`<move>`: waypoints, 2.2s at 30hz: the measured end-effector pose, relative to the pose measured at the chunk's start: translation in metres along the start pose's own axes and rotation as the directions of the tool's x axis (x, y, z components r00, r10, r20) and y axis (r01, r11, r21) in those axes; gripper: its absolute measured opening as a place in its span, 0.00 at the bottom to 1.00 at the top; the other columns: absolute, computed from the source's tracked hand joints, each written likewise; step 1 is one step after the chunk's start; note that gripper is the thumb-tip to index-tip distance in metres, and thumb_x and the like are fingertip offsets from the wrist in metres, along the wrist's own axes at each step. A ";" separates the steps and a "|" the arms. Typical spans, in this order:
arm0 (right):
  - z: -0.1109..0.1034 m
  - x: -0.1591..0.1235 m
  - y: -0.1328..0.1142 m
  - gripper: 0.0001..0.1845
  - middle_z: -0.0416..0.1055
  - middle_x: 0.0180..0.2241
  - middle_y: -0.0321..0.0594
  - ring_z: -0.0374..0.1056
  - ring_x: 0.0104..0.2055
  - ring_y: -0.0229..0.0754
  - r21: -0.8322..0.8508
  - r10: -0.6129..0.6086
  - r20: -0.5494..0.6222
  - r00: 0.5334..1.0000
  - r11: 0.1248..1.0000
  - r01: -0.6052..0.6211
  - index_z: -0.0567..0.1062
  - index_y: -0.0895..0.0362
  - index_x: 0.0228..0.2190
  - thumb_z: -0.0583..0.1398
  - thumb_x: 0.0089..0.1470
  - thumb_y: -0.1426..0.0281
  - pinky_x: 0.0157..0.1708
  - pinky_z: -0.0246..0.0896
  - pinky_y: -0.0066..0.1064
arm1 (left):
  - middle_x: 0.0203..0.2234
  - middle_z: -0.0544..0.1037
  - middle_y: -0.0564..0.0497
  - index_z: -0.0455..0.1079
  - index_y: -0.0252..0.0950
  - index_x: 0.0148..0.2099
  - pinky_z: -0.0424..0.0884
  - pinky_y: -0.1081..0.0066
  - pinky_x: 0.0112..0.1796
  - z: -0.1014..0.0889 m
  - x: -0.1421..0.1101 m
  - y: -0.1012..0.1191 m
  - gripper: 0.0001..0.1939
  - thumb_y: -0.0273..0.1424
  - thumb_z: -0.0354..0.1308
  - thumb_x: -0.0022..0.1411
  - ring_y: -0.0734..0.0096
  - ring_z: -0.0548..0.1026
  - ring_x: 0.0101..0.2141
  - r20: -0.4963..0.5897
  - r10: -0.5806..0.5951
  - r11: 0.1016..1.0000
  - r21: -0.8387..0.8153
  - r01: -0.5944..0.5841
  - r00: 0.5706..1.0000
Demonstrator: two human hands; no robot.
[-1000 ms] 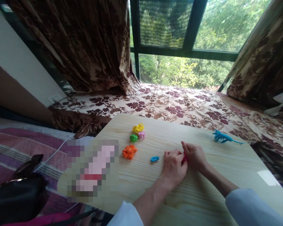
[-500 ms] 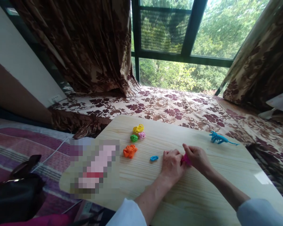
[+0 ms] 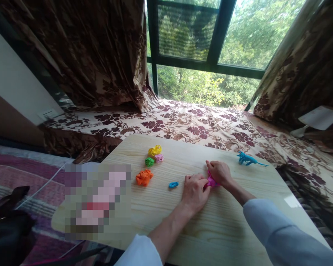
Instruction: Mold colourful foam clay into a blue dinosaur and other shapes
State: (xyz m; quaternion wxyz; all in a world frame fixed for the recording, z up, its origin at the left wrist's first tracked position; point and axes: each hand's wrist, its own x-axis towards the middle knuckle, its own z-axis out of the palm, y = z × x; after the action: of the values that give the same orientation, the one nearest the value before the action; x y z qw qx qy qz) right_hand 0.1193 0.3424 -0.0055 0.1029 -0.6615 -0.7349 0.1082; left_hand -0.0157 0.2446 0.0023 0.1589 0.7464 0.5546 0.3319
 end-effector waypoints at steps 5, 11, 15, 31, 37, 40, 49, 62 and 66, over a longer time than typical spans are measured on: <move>-0.017 0.002 0.014 0.16 0.66 0.45 0.42 0.67 0.42 0.44 0.077 -0.038 0.131 0.991 0.997 0.028 0.67 0.60 0.45 0.56 0.57 0.66 0.40 0.65 0.40 | 0.29 0.72 0.52 0.69 0.38 0.29 0.59 0.67 0.40 0.001 -0.001 0.001 0.05 0.32 0.55 0.57 0.67 0.69 0.36 -0.025 -0.011 1.000 0.000 0.011 1.000; -0.033 -0.030 0.016 0.17 0.72 0.32 0.37 0.69 0.33 0.38 0.177 -0.122 0.168 0.978 0.980 0.092 0.73 0.59 0.36 0.52 0.58 0.60 0.32 0.64 0.30 | 0.31 0.74 0.53 0.62 0.40 0.50 0.59 0.67 0.40 0.001 -0.001 0.002 0.20 0.37 0.57 0.55 0.67 0.70 0.36 -0.042 -0.027 0.999 -0.020 0.026 0.999; -0.037 -0.034 0.015 0.26 0.74 0.27 0.34 0.68 0.27 0.34 0.244 -0.141 0.150 0.979 0.965 0.101 0.74 0.57 0.38 0.41 0.62 0.59 0.26 0.61 0.24 | 0.35 0.75 0.51 0.62 0.43 0.53 0.59 0.66 0.40 -0.001 -0.001 0.004 0.20 0.39 0.53 0.58 0.65 0.70 0.39 -0.026 0.004 1.000 -0.022 -0.004 1.000; -0.015 -0.034 0.003 0.14 0.71 0.36 0.40 0.68 0.34 0.38 -0.020 -0.084 0.052 0.995 0.996 0.085 0.71 0.59 0.38 0.52 0.59 0.62 0.35 0.64 0.33 | 0.43 0.72 0.49 0.67 0.41 0.46 0.59 0.63 0.46 -0.003 -0.003 0.007 0.15 0.31 0.56 0.54 0.62 0.67 0.44 -0.039 0.047 0.993 -0.103 -0.051 0.998; -0.007 -0.040 -0.004 0.28 0.70 0.19 0.38 0.64 0.22 0.35 -0.068 -0.169 -0.131 0.977 0.985 0.161 0.70 0.57 0.20 0.42 0.62 0.59 0.24 0.46 0.28 | 0.33 0.75 0.51 0.70 0.39 0.33 0.62 0.65 0.40 -0.005 -0.005 0.009 0.04 0.27 0.55 0.54 0.64 0.69 0.38 -0.057 0.064 0.993 -0.091 -0.069 0.996; 0.003 -0.033 -0.006 0.28 0.71 0.17 0.38 0.64 0.20 0.35 -0.086 -0.198 -0.193 0.961 0.979 0.184 0.69 0.56 0.18 0.42 0.62 0.62 0.23 0.41 0.29 | 0.31 0.74 0.52 0.70 0.40 0.32 0.62 0.64 0.39 0.000 -0.005 0.005 0.04 0.26 0.56 0.53 0.64 0.69 0.36 -0.071 0.072 0.995 -0.071 -0.077 0.995; 0.008 -0.013 -0.006 0.26 0.73 0.18 0.39 0.65 0.19 0.35 -0.129 -0.244 -0.293 0.924 0.968 0.215 0.69 0.56 0.17 0.45 0.62 0.65 0.22 0.37 0.31 | 0.33 0.75 0.51 0.70 0.39 0.31 0.61 0.63 0.38 0.024 -0.006 -0.019 0.08 0.26 0.59 0.44 0.61 0.68 0.37 -0.076 0.151 0.984 -0.090 -0.157 0.986; 0.008 -0.048 -0.024 0.27 0.69 0.15 0.33 0.60 0.17 0.32 -0.081 -0.316 -0.247 0.916 0.949 0.305 0.67 0.56 0.17 0.43 0.63 0.63 0.22 0.40 0.27 | 0.26 0.73 0.53 0.70 0.40 0.25 0.58 0.65 0.33 0.028 -0.013 -0.020 0.02 0.31 0.61 0.45 0.64 0.68 0.33 -0.143 0.090 0.993 -0.059 -0.099 0.986; 0.014 -0.032 -0.018 0.27 0.70 0.16 0.36 0.63 0.19 0.34 -0.081 -0.271 -0.255 0.928 0.962 0.259 0.68 0.56 0.17 0.43 0.62 0.64 0.22 0.41 0.27 | 0.31 0.73 0.50 0.70 0.39 0.29 0.59 0.62 0.37 0.031 -0.015 -0.016 0.05 0.32 0.60 0.46 0.61 0.67 0.35 -0.116 0.066 0.995 -0.062 -0.074 0.991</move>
State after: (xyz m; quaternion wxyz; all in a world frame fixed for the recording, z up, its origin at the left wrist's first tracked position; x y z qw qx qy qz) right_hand 0.1010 0.3085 -0.0134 0.1983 -0.5668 -0.7995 -0.0125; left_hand -0.0093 0.2402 -0.0345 0.1398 0.7396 0.5250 0.3973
